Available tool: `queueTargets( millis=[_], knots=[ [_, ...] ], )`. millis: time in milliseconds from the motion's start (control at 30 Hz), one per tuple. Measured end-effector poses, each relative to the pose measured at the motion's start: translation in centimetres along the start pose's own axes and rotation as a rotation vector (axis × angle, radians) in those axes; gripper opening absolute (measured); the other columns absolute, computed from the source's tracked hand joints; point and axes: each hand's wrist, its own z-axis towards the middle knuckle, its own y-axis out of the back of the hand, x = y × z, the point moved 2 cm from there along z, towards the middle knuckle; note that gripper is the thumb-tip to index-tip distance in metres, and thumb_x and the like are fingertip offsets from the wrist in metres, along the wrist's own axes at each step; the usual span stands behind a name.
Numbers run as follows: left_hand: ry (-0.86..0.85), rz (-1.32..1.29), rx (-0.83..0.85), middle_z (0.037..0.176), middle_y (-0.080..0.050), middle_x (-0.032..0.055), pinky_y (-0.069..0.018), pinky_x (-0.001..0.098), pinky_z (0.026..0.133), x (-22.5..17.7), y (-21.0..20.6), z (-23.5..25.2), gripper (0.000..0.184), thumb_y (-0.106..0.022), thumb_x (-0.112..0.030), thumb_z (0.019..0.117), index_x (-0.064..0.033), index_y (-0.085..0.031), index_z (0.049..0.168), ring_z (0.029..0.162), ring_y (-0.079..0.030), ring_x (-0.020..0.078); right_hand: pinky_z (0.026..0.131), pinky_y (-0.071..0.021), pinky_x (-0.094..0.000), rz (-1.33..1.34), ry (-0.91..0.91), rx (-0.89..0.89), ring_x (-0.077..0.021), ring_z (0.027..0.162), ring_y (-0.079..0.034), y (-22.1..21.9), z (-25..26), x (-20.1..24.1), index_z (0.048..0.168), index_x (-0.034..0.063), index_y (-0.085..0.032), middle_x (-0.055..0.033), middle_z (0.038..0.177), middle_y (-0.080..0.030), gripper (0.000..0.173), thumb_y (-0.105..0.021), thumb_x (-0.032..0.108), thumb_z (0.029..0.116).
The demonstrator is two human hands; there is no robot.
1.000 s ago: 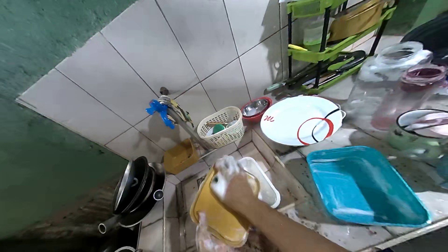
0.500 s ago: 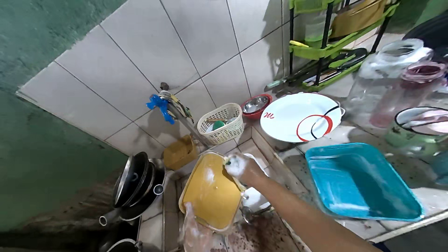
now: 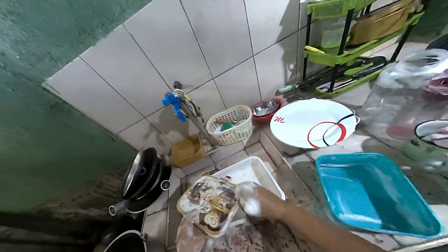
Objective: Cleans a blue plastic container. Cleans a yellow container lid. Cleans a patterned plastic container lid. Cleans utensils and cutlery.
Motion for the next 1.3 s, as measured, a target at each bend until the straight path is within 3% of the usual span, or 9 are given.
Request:
queueTargets(
  millis=[167, 267, 533, 667, 833, 933, 1000, 1133, 1300],
  knots=[
    [-0.048, -0.117, -0.137, 0.087, -0.057, 0.0105, -0.0559, 0.0356, 0.065, 0.2, 1.5, 0.9, 0.018, -0.048, 0.006, 0.0916, -0.0037, -0.05, 0.106, 0.073, -0.06, 0.0188, 0.109, -0.0443, -0.0605, -0.049, -0.681, 0.02, -0.041, 0.133, -0.054, -1.8, 5.3, -8.9, 0.149, 0.0118, -0.053, -0.0219, 0.145, -0.056, 0.053, -0.063, 0.026, 0.0995],
    [0.017, -0.07, -0.098, 0.083, -0.059, 0.0091, -0.0557, 0.0349, 0.061, 1.2, 2.1, 0.4, 0.014, -0.048, 0.003, 0.0928, -0.0055, -0.051, 0.104, 0.071, -0.061, 0.0179, 0.111, -0.039, -0.0633, -0.127, -0.937, 0.21, -0.0466, 0.137, -0.049, -3.9, 5.5, -9.3, 0.149, -0.0026, -0.047, -0.0298, 0.147, -0.052, 0.048, -0.05, 0.017, 0.1052],
    [0.02, -0.089, -0.111, 0.08, -0.059, 0.0079, -0.0554, 0.0334, 0.058, 3.0, 3.7, 1.1, 0.017, -0.047, 0.007, 0.0907, -0.0061, -0.05, 0.101, 0.067, -0.061, 0.0164, 0.116, -0.0369, -0.0566, -0.193, -0.741, 0.262, -0.0403, 0.136, -0.051, -7.6, 6.0, -8.9, 0.144, 0.0062, -0.055, -0.0224, 0.142, -0.057, 0.053, -0.062, 0.033, 0.0987],
    [-0.05, 0.061, -0.096, 0.084, -0.06, 0.008, -0.0542, 0.0302, 0.06, 1.9, 3.0, 0.0, 0.009, -0.049, 0.001, 0.095, -0.0039, -0.053, 0.102, 0.071, -0.062, 0.0141, 0.103, -0.0488, -0.0592, 0.015, -0.978, 0.094, -0.0431, 0.127, -0.06, -6.1, 6.7, -9.8, 0.148, -0.0007, -0.042, -0.0268, 0.139, -0.058, 0.058, -0.063, 0.02, 0.0983],
    [-0.032, 0.139, 0.01, 0.081, -0.062, 0.0072, -0.0568, 0.0312, 0.064, 1.8, 1.1, 0.4, 0.01, -0.05, 0.005, 0.0938, -0.0015, -0.057, 0.098, 0.07, -0.063, 0.0138, 0.106, -0.0485, -0.0551, 0.311, -0.501, -0.131, -0.0336, 0.126, -0.06, -6.8, 8.2, -2.1, 0.144, 0.0114, -0.058, -0.018, 0.137, -0.062, 0.049, -0.062, 0.026, 0.098],
    [-0.078, 0.056, 0.261, 0.088, -0.064, 0.0026, -0.0576, 0.0279, 0.077, 3.6, 0.7, 0.7, 0.021, -0.035, 0.0, 0.102, -0.0014, -0.053, 0.113, 0.082, -0.064, 0.0085, 0.125, -0.0264, -0.0518, 0.278, -0.144, -0.004, -0.0256, 0.153, -0.033, -7.6, 7.5, 4.2, 0.153, 0.0173, -0.05, -0.0095, 0.162, -0.042, 0.06, -0.057, 0.044, 0.1],
    [-0.036, 0.032, 0.281, 0.086, -0.065, 0.0003, -0.058, 0.0278, 0.076, 3.8, -0.3, 0.0, 0.021, -0.033, -0.002, 0.1058, -0.0041, -0.053, 0.113, 0.079, -0.065, 0.0077, 0.124, -0.0252, -0.0567, 0.204, 0.013, -0.15, -0.0299, 0.152, -0.035, -7.1, 7.6, 3.7, 0.144, 0.0103, -0.06, -0.0117, 0.156, -0.05, 0.046, -0.054, 0.031, 0.1029],
    [-0.044, 0.099, 0.32, 0.072, -0.066, -0.003, -0.0575, 0.023, 0.063, 3.9, -2.8, -2.1, 0.025, -0.041, 0.012, 0.0896, -0.0074, -0.056, 0.096, 0.065, -0.065, 0.0054, 0.119, -0.0381, -0.0494, 0.101, -0.207, -0.41, -0.0333, 0.142, -0.05, -4.1, 8.6, -1.6, 0.121, 0.0008, -0.072, -0.0165, 0.142, -0.062, 0.027, -0.054, 0.009, 0.103],
    [0.003, 0.097, 0.304, 0.08, -0.064, 0.0027, -0.0568, 0.0253, 0.066, 4.2, -3.7, -1.8, 0.024, -0.039, 0.011, 0.0911, -0.0016, -0.053, 0.106, 0.071, -0.064, 0.0079, 0.118, -0.0399, -0.047, 0.105, -0.051, -0.262, -0.0273, 0.14, -0.052, -3.7, 7.0, 3.9, 0.134, 0.0057, -0.067, -0.0127, 0.143, -0.062, 0.036, -0.056, 0.021, 0.1026]
  ],
)
